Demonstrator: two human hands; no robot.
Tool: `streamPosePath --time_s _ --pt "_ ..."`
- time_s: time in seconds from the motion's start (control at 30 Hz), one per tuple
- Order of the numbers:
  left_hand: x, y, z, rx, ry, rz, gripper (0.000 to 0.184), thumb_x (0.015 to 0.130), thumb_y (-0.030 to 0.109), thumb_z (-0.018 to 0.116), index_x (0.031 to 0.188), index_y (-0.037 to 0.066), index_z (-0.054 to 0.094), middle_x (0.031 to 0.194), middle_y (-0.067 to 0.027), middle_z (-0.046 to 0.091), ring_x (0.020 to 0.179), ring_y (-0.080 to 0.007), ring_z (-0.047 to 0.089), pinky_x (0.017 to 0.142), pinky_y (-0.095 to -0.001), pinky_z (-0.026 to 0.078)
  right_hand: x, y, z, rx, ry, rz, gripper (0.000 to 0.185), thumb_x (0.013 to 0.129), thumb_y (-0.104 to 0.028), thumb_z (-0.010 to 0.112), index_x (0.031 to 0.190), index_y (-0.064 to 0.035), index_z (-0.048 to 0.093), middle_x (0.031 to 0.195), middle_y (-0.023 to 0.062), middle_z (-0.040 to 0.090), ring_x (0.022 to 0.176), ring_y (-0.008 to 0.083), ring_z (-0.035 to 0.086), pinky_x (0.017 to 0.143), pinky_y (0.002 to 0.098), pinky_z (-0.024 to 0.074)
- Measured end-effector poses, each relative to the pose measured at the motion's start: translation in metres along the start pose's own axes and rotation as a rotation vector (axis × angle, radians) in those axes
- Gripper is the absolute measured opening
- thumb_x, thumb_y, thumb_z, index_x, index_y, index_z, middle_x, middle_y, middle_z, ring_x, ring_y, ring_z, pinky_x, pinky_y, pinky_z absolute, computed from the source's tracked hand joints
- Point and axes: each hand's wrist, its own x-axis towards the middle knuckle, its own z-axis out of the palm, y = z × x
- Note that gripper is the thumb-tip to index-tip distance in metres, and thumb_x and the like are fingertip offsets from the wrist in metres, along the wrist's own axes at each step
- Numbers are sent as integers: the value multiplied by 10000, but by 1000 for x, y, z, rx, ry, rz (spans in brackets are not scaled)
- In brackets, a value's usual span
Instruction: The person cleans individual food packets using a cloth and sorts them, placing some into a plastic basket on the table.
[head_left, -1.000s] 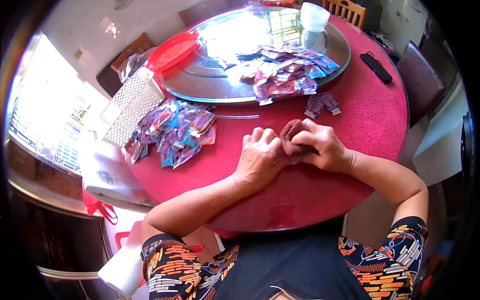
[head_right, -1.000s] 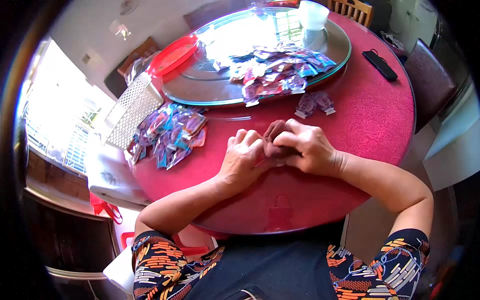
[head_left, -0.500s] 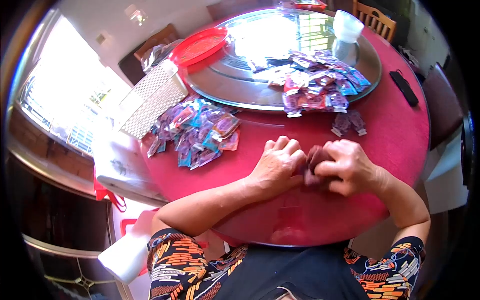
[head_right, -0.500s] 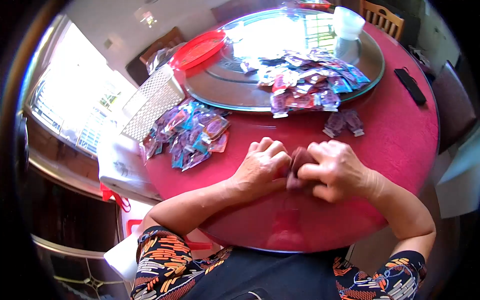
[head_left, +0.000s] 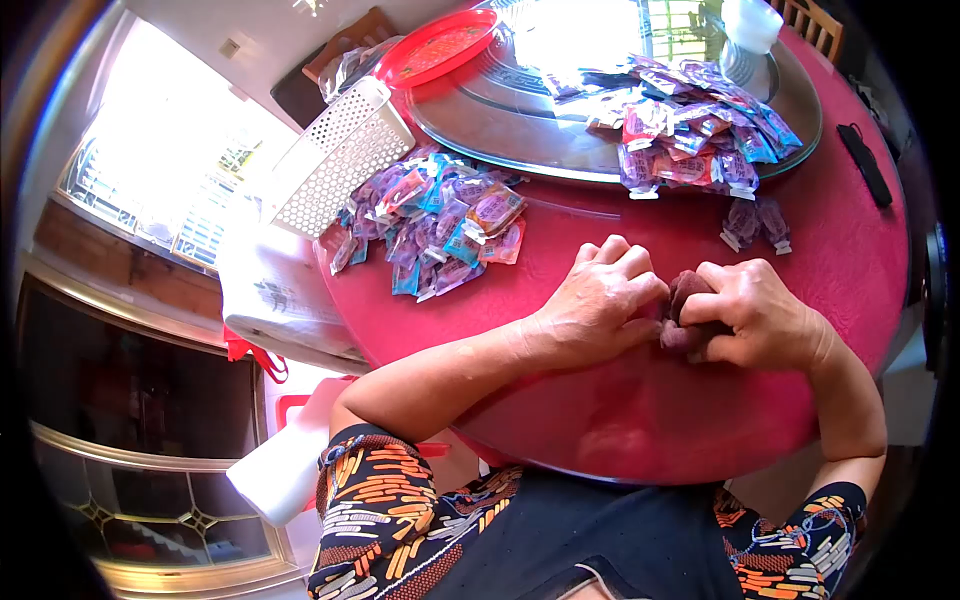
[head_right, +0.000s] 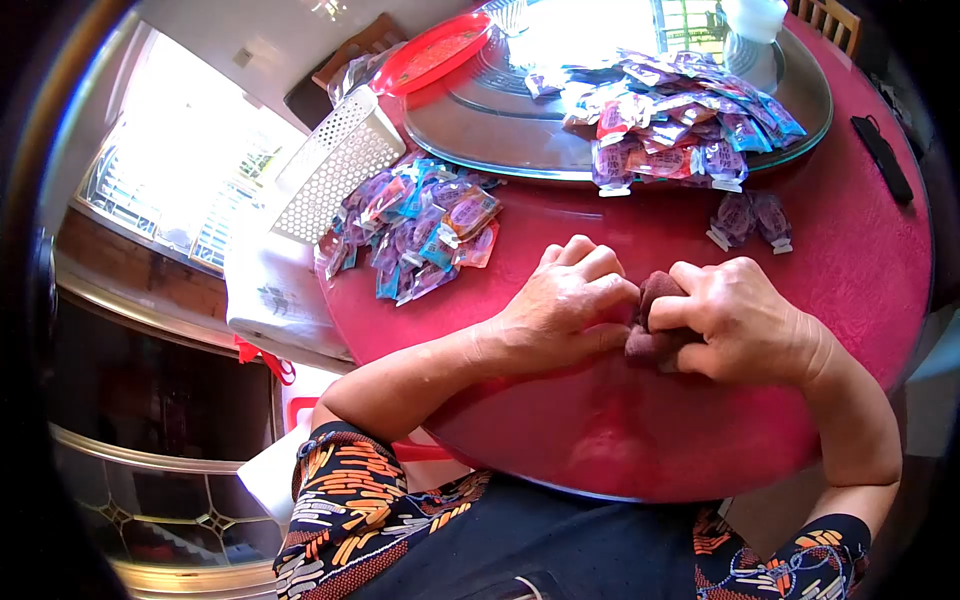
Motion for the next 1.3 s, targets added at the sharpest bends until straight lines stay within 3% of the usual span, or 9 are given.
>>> streamPosePath --time_s 0.13,0.27,0.4,0.5,0.77,0.83,0.9,1.2,1.3 --pt "2 -4 9 -31 81 -16 313 779 237 838 1045 139 705 1039 -56 595 1053 -301 536 886 -462 421 3 3 -8 210 42 59 201 754 -221 845 879 -127 719 837 118 613 748 325 669 649 455 527" --pt "3 -1 8 -56 146 -31 286 746 140 843 990 156 695 1004 -25 613 998 -290 549 866 -448 428 -2 12 -3 -130 68 77 238 770 -299 859 877 -143 713 832 109 601 729 324 648 628 459 511" --pt "4 -5 13 -38 203 -14 207 742 84 819 877 144 675 957 -6 611 963 -278 554 831 -442 429 4 -5 6 -95 49 -133 316 749 -398 862 831 -149 685 852 104 602 731 296 661 631 449 511" --pt "5 -3 10 -21 168 -26 197 734 77 816 842 134 661 958 -13 612 960 -278 552 816 -443 432 4 -16 9 -237 25 -74 321 802 -429 827 796 -147 671 816 110 602 719 310 683 640 453 529" --pt "10 1 6 -27 180 -8 198 735 108 866 863 168 728 921 -3 654 953 -276 582 808 -439 465 -10 -7 -21 -492 41 223 182 840 -301 771 900 -130 766 922 145 704 807 336 721 729 466 571" --pt "7 -1 6 -75 163 -8 219 733 78 865 898 138 735 934 -21 657 969 -283 585 840 -435 483 -2 -4 -14 -348 198 52 214 837 -271 783 968 -104 751 999 147 680 823 353 710 746 470 566" --pt "6 -7 9 -61 134 -48 198 748 135 848 910 155 736 985 -25 641 1057 -299 582 881 -457 456 0 -4 -2 -213 134 -12 234 844 -281 791 975 -93 747 1013 143 683 832 352 714 754 463 565" --pt "8 -14 3 -11 136 -45 257 763 26 852 981 141 777 950 -27 658 996 -276 580 852 -426 493 -11 -5 -29 -432 -112 265 225 850 -314 798 926 -103 787 961 134 727 886 322 738 784 435 572" --pt "10 -11 1 10 163 -17 233 776 31 844 974 134 779 939 -27 654 986 -266 575 845 -421 487 -4 1 -12 -242 152 8 232 861 -330 791 961 -121 780 971 132 704 870 333 731 774 435 574"
